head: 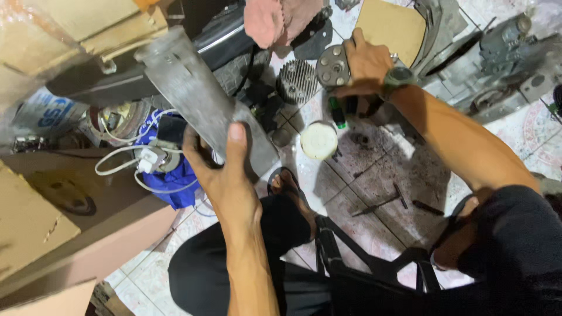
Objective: The person cleans a metallic engine part using a wrench and a screwdriver. They scrape the inside and outside surfaces of the part, then dip the screwdriver into a small container of liquid and apply it to the part.
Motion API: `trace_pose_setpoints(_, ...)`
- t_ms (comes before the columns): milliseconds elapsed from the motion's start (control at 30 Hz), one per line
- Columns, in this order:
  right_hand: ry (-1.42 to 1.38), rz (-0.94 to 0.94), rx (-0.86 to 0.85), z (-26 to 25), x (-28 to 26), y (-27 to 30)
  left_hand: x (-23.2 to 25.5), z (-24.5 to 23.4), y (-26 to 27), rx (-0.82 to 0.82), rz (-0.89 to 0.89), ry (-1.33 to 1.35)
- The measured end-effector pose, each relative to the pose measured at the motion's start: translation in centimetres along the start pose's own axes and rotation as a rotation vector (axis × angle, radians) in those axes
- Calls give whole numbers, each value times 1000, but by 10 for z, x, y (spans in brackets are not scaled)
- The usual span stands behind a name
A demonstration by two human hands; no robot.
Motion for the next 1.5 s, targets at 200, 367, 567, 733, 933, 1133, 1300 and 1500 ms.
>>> trace_pose_setpoints(200,618,-45,56,11,53,-122,-9,23,-13,34,-233,-72)
trace_pose_setpoints(367,512,-44,94,44,94,-183,-19,35,-21,-32,-260,-100)
trace_pose_setpoints(567,568,-142,296,78,113,-202,-30,42,-25,-56,-239,-173)
trace_pose_setpoints(733,596,-90,395,100,117,-209,-40,48,-30,-31,-312,-292)
trace_pose_setpoints(933,646,33,382,102,105,-201,-64,53,-39,-149,-136,-427)
trace_pose_setpoints(1133,405,-10,251,59,60,-137,-79,53,-42,-246,-96,-473)
trace_pose_setpoints(1300,-713,-24,228,50,31,-42,-81,44,-40,-295,-62,-512)
trace_pose_setpoints(1500,-373,-504,421,85,13,48,-79,30,-33,-294,78,-433)
Point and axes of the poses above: each hand's wrist, its own y-axis away from the middle knuckle, its own z-axis out of the palm, x = y × z, the point moved 1 cm from there along -y, towards the middle knuckle, and after that the axes turned 11 degrees about -x, right-handed, at the moved point
